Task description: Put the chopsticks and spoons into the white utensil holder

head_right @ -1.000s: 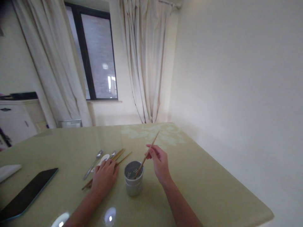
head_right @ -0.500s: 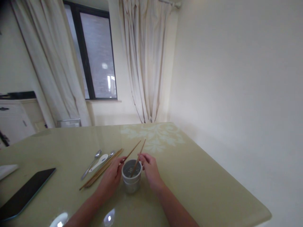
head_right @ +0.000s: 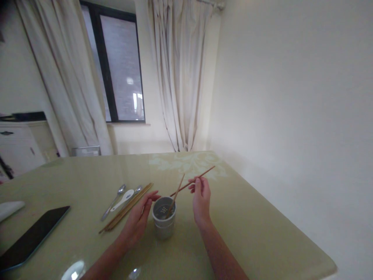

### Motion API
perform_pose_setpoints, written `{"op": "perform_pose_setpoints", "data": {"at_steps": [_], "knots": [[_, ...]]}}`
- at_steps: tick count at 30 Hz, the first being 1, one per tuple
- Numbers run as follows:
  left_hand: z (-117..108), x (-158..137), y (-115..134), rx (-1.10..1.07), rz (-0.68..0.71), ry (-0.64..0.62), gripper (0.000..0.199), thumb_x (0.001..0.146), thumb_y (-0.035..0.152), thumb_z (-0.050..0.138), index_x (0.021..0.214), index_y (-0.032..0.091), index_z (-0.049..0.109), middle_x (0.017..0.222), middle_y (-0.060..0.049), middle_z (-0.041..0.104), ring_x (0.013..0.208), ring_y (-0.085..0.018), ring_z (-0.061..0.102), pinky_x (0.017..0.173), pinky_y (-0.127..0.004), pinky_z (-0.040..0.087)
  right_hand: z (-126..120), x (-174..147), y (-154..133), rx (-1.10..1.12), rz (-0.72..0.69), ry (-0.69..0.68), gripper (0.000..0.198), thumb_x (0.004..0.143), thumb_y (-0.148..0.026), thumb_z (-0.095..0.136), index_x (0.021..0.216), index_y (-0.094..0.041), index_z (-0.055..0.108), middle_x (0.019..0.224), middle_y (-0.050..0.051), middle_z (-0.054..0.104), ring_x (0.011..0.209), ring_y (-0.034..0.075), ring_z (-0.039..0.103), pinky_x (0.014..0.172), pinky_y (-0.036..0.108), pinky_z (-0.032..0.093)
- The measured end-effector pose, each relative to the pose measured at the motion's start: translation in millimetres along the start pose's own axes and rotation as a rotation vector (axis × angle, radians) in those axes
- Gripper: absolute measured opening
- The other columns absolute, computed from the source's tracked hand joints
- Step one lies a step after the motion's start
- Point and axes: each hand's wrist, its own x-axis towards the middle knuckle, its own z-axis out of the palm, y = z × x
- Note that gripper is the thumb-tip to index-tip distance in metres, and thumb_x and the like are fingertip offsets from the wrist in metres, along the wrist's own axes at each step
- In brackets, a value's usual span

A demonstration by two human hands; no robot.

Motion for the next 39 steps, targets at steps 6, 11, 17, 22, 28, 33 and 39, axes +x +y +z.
{"op": "perform_pose_setpoints", "data": {"at_steps": [6, 11, 17, 22, 28, 33, 39], "knots": [[0.8, -5.0, 17.8, -0.127, -0.137, -0.088, 0.057, 0.105, 0.064, 0.040, 0.137, 0.023, 0.063, 0.134, -0.012, 0.074, 0.125, -0.028, 0.069, 0.109, -0.044, 0.052, -22.5, 15.9, -26.6, 0.231, -0.038, 0.067, 0.040, 0.080, -0.056, 0.088, 0.089, -0.021, 0.071, 0.077, 0.001, 0.072, 0.065, 0.013, 0.059, 0.061, 0.025, 0.049], [-0.2, -6.7, 24.3, -0.108, -0.177, -0.120, 0.059, 0.104, 0.067, 0.039, 0.136, 0.024, 0.064, 0.139, -0.010, 0.072, 0.133, -0.028, 0.063, 0.115, -0.044, 0.047, -11.9, 1.9, -32.9, 0.213, 0.026, -0.111, 0.039, 0.080, -0.056, 0.089, 0.089, -0.021, 0.075, 0.079, 0.004, 0.077, 0.067, 0.016, 0.064, 0.064, 0.028, 0.053], [0.6, -5.6, 22.0, -0.099, -0.163, -0.129, 0.057, 0.105, 0.066, 0.040, 0.134, 0.024, 0.065, 0.138, -0.009, 0.073, 0.132, -0.027, 0.064, 0.114, -0.042, 0.048, 0.9, -18.7, -26.5, -0.049, 0.063, -0.403, 0.040, 0.084, -0.059, 0.084, 0.080, -0.020, 0.073, 0.070, 0.003, 0.071, 0.062, 0.018, 0.060, 0.059, 0.030, 0.047], [-1.2, -4.9, 22.4, -0.072, -0.143, -0.125, 0.057, 0.104, 0.065, 0.041, 0.134, 0.023, 0.066, 0.139, -0.010, 0.072, 0.130, -0.027, 0.066, 0.112, -0.042, 0.052, 1.1, -26.6, -23.4, -0.277, -0.040, -0.473, 0.045, 0.088, -0.061, 0.076, 0.069, -0.021, 0.070, 0.064, 0.002, 0.063, 0.062, 0.018, 0.054, 0.061, 0.031, 0.043], [-0.1, -6.3, 24.2, -0.071, -0.144, -0.101, 0.055, 0.104, 0.064, 0.042, 0.134, 0.024, 0.066, 0.136, -0.010, 0.074, 0.128, -0.027, 0.068, 0.110, -0.042, 0.054, 0.0, -26.0, -19.4, -0.351, -0.045, -0.449, 0.050, 0.089, -0.063, 0.071, 0.063, -0.021, 0.066, 0.058, 0.001, 0.058, 0.057, 0.017, 0.049, 0.056, 0.030, 0.038], [-8.9, 0.7, 11.2, 0.046, -0.087, -0.107, 0.055, 0.109, 0.058, 0.032, 0.137, 0.023, 0.064, 0.128, -0.010, 0.077, 0.116, -0.025, 0.072, 0.103, -0.042, 0.057, 0.8, -26.5, -16.5, -0.375, -0.036, -0.437, 0.044, 0.088, -0.060, 0.075, 0.071, -0.020, 0.069, 0.063, 0.001, 0.062, 0.058, 0.018, 0.051, 0.055, 0.030, 0.038], [-54.8, 20.3, -19.6, 0.927, -0.021, 0.008, 0.033, 0.106, 0.033, 0.043, 0.103, 0.023, 0.073, 0.108, -0.011, 0.077, 0.110, -0.029, 0.071, 0.101, -0.044, 0.053, 2.9, -22.6, -12.4, -0.316, 0.016, -0.506, 0.045, 0.087, -0.063, 0.076, 0.081, -0.019, 0.082, 0.075, 0.006, 0.073, 0.066, 0.021, 0.059, 0.062, 0.032, 0.042]]}}
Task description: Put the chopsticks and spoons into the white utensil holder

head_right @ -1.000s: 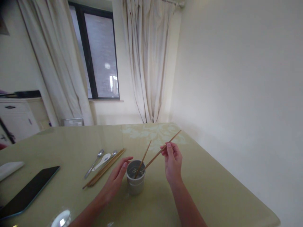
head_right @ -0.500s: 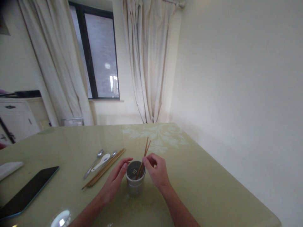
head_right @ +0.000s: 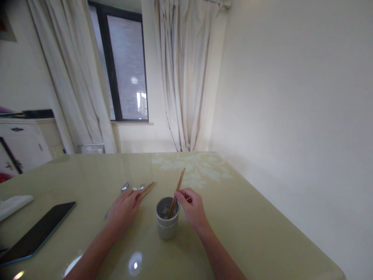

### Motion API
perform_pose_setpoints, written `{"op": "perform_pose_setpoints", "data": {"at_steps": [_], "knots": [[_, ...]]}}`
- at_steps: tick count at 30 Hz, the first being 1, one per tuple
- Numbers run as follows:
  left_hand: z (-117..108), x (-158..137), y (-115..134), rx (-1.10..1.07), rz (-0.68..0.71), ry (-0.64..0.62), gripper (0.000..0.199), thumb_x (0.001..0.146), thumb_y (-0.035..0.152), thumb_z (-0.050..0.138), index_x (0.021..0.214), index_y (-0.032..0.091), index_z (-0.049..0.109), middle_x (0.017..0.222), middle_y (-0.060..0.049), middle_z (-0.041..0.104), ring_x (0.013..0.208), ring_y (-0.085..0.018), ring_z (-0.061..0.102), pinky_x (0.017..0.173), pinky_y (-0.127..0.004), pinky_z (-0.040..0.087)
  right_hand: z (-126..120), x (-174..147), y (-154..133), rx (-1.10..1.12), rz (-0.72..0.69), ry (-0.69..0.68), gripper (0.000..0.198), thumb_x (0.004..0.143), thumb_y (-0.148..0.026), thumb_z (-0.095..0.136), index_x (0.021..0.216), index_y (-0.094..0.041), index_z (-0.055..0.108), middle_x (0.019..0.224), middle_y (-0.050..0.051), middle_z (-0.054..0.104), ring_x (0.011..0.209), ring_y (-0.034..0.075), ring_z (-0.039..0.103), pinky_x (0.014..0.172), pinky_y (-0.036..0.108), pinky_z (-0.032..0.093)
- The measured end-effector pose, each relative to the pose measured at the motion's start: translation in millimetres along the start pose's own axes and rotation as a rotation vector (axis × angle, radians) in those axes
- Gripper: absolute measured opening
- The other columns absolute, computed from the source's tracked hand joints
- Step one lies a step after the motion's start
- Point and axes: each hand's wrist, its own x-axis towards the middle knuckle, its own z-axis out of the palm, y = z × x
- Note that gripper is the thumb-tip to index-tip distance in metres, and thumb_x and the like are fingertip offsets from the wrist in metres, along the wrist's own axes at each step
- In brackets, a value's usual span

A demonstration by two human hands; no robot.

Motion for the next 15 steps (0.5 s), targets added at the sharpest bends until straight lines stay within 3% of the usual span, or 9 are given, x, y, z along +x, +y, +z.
{"op": "perform_pose_setpoints", "data": {"at_steps": [5, 15], "knots": [[-2.3, 0.2, -14.8, 0.256, -0.093, -0.091, 0.027, 0.106, 0.030, 0.046, 0.107, 0.021, 0.072, 0.116, -0.013, 0.076, 0.112, -0.031, 0.070, 0.095, -0.044, 0.053, 4.1, 1.0, 0.0, 0.079, 0.005, -0.026, 0.047, 0.087, -0.066, 0.076, 0.079, -0.020, 0.083, 0.076, 0.006, 0.071, 0.070, 0.021, 0.059, 0.065, 0.033, 0.043], [-2.3, 0.6, -9.7, 0.240, -0.092, -0.160, 0.021, 0.102, 0.031, 0.053, 0.101, 0.022, 0.072, 0.119, -0.013, 0.074, 0.118, -0.031, 0.067, 0.097, -0.044, 0.050, 11.5, 3.1, 0.9, 0.165, 0.030, 0.002, 0.043, 0.080, -0.062, 0.084, 0.070, -0.020, 0.081, 0.074, 0.004, 0.064, 0.071, 0.021, 0.058, 0.064, 0.032, 0.042]]}}
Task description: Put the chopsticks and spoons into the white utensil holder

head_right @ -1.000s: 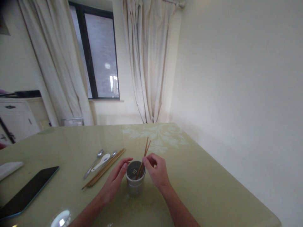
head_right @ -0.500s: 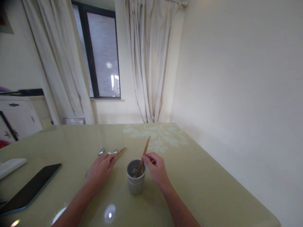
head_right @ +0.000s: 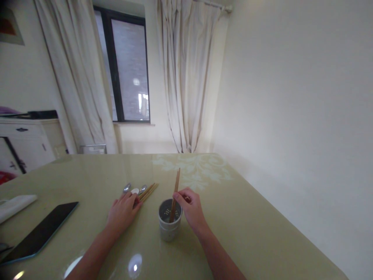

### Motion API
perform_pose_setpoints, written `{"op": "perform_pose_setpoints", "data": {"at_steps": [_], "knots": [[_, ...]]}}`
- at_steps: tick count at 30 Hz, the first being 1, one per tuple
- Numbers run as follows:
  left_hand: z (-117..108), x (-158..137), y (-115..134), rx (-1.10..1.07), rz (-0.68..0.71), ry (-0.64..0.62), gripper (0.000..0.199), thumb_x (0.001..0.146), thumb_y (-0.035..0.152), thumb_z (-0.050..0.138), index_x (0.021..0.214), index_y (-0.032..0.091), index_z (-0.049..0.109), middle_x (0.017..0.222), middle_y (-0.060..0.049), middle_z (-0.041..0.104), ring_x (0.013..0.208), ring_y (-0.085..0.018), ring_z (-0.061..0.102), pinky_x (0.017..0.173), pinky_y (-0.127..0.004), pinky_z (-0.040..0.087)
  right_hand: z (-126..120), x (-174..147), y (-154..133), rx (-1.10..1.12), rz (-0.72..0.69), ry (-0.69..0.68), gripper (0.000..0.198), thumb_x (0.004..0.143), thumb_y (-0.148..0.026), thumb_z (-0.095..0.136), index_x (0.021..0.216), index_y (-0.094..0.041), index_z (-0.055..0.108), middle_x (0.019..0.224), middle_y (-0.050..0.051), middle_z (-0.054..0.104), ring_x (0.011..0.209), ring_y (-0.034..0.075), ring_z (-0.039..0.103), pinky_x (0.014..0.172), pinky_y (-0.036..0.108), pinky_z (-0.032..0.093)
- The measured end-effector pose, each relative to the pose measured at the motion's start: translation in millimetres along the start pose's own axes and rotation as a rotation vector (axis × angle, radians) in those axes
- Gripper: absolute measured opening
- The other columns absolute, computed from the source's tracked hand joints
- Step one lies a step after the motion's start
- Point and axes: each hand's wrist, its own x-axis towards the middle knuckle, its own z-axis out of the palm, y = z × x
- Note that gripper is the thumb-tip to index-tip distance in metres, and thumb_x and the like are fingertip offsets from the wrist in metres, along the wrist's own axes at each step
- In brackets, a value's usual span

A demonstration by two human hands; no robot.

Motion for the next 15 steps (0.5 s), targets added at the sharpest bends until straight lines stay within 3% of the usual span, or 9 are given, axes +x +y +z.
{"op": "perform_pose_setpoints", "data": {"at_steps": [4, 8, 12, 15], "knots": [[2.5, -0.2, 0.7, -0.015, 0.006, 0.002, 0.020, 0.101, 0.030, 0.054, 0.100, 0.022, 0.072, 0.118, -0.012, 0.074, 0.117, -0.031, 0.067, 0.096, -0.043, 0.050, 2.0, -0.5, 2.3, -0.018, -0.001, 0.003, 0.040, 0.079, -0.061, 0.086, 0.076, -0.021, 0.085, 0.077, 0.004, 0.066, 0.072, 0.021, 0.059, 0.064, 0.032, 0.042], [2.2, -2.7, 2.1, -0.006, 0.003, 0.017, 0.021, 0.100, 0.029, 0.054, 0.096, 0.023, 0.074, 0.117, -0.012, 0.074, 0.116, -0.031, 0.067, 0.096, -0.043, 0.050, 2.1, -2.0, 6.6, -0.028, 0.008, 0.015, 0.047, 0.088, -0.065, 0.075, 0.078, -0.021, 0.086, 0.075, 0.004, 0.066, 0.068, 0.019, 0.056, 0.062, 0.031, 0.042], [2.4, -5.4, 5.4, 0.055, -0.018, 0.051, 0.027, 0.102, 0.031, 0.051, 0.095, 0.023, 0.076, 0.115, -0.014, 0.075, 0.116, -0.033, 0.067, 0.097, -0.046, 0.049, 1.6, -1.1, 17.2, 0.024, 0.136, 0.068, 0.056, 0.089, -0.072, 0.069, 0.081, -0.019, 0.085, 0.066, 0.001, 0.062, 0.056, 0.015, 0.047, 0.054, 0.029, 0.034], [4.0, -4.7, 16.0, 0.023, 0.045, 0.102, 0.027, 0.103, 0.031, 0.050, 0.096, 0.023, 0.075, 0.114, -0.014, 0.077, 0.117, -0.033, 0.067, 0.098, -0.046, 0.048, 2.7, 0.6, 26.2, 0.055, 0.215, 0.056, 0.059, 0.084, -0.075, 0.072, 0.081, -0.017, 0.083, 0.065, 0.001, 0.066, 0.058, 0.017, 0.052, 0.056, 0.028, 0.037]]}}
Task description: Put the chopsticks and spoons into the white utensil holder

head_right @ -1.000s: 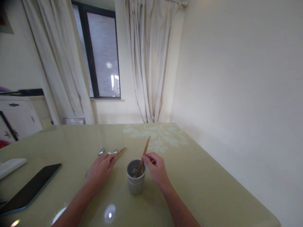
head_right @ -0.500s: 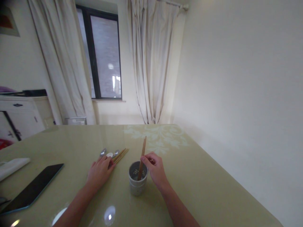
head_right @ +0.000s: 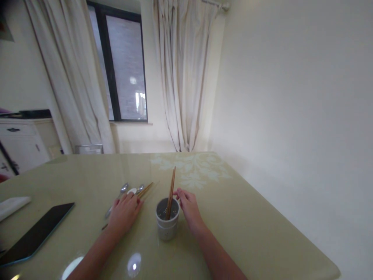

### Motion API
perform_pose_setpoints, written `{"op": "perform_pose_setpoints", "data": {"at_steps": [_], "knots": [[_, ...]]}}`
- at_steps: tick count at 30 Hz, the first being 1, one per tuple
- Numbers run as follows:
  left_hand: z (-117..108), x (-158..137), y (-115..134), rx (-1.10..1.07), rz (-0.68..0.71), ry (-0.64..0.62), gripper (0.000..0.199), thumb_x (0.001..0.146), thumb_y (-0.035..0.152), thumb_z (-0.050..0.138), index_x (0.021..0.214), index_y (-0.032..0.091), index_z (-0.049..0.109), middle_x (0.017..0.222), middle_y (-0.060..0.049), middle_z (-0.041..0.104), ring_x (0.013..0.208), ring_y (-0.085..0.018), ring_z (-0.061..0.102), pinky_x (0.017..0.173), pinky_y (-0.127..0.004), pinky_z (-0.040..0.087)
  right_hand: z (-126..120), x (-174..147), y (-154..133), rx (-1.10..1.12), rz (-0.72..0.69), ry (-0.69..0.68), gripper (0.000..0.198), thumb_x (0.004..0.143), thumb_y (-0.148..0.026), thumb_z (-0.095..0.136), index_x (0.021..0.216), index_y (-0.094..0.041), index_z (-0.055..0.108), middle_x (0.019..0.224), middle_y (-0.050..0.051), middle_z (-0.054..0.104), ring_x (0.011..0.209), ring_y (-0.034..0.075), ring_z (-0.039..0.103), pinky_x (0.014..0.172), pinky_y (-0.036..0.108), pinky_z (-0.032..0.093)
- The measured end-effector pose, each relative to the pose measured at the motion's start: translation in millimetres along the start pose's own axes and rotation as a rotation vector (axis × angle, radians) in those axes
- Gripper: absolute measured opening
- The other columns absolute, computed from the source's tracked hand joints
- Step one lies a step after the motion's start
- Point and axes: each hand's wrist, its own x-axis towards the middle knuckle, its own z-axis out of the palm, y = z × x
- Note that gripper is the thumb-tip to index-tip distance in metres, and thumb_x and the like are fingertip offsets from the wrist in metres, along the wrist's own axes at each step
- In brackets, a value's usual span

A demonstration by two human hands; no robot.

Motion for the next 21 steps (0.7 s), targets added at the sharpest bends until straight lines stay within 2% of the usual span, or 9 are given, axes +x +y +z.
{"op": "perform_pose_setpoints", "data": {"at_steps": [5, 10, 13, 16, 18, 19, 21], "knots": [[0.9, -2.0, 33.2, -0.318, 0.143, -0.031, 0.025, 0.105, 0.034, 0.049, 0.097, 0.023, 0.070, 0.095, -0.009, 0.080, 0.094, -0.028, 0.074, 0.088, -0.039, 0.050, 6.4, 3.7, 8.1, 0.091, 0.029, -0.130, 0.056, 0.075, -0.073, 0.081, 0.083, -0.018, 0.082, 0.076, 0.004, 0.076, 0.071, 0.021, 0.065, 0.069, 0.031, 0.048], [5.3, -9.3, 47.5, -0.497, 0.300, -0.015, 0.023, 0.103, 0.025, 0.048, 0.107, 0.023, 0.071, 0.106, -0.009, 0.081, 0.100, -0.027, 0.074, 0.089, -0.038, 0.052, 11.6, 3.5, 6.4, 0.082, -0.018, -0.138, 0.050, 0.078, -0.068, 0.082, 0.077, -0.018, 0.075, 0.072, 0.002, 0.072, 0.068, 0.021, 0.065, 0.065, 0.031, 0.047], [8.7, -5.1, 37.0, -0.458, 0.277, 0.090, 0.027, 0.104, 0.027, 0.048, 0.115, 0.024, 0.072, 0.112, -0.010, 0.080, 0.106, -0.027, 0.073, 0.094, -0.040, 0.053, 3.3, 6.1, -6.0, 0.057, -0.124, 0.019, 0.048, 0.085, -0.067, 0.077, 0.085, -0.019, 0.073, 0.082, 0.005, 0.075, 0.075, 0.022, 0.069, 0.069, 0.032, 0.050], [6.7, 1.2, 17.2, -0.243, 0.107, 0.160, 0.030, 0.105, 0.026, 0.045, 0.117, 0.023, 0.072, 0.116, -0.012, 0.079, 0.113, -0.030, 0.070, 0.097, -0.043, 0.051, -19.7, 13.0, -25.6, 0.076, -0.296, 0.339, 0.048, 0.089, -0.067, 0.072, 0.091, -0.020, 0.070, 0.087, 0.007, 0.077, 0.077, 0.021, 0.069, 0.070, 0.032, 0.051], [3.4, 2.8, 4.1, -0.078, 0.006, 0.122, 0.031, 0.106, 0.024, 0.044, 0.116, 0.021, 0.073, 0.117, -0.013, 0.078, 0.115, -0.032, 0.068, 0.097, -0.044, 0.050, -38.5, 17.4, -38.2, 0.161, -0.385, 0.507, 0.048, 0.087, -0.067, 0.076, 0.097, -0.020, 0.069, 0.085, 0.006, 0.076, 0.074, 0.020, 0.068, 0.070, 0.031, 0.052], [2.0, 2.8, -1.2, -0.015, -0.030, 0.093, 0.032, 0.106, 0.023, 0.044, 0.116, 0.021, 0.074, 0.118, -0.014, 0.077, 0.116, -0.032, 0.067, 0.097, -0.045, 0.050, -46.5, 18.7, -43.4, 0.223, -0.410, 0.550, 0.048, 0.085, -0.066, 0.078, 0.097, -0.020, 0.068, 0.084, 0.005, 0.076, 0.073, 0.018, 0.067, 0.070, 0.030, 0.052], [0.9, 2.3, -8.2, 0.061, -0.078, 0.035, 0.031, 0.106, 0.025, 0.045, 0.115, 0.020, 0.074, 0.121, -0.015, 0.076, 0.118, -0.033, 0.067, 0.096, -0.045, 0.049, -56.4, 18.7, -50.8, 0.339, -0.417, 0.554, 0.048, 0.081, -0.065, 0.083, 0.096, -0.021, 0.069, 0.083, 0.003, 0.076, 0.071, 0.017, 0.066, 0.069, 0.029, 0.052]]}}
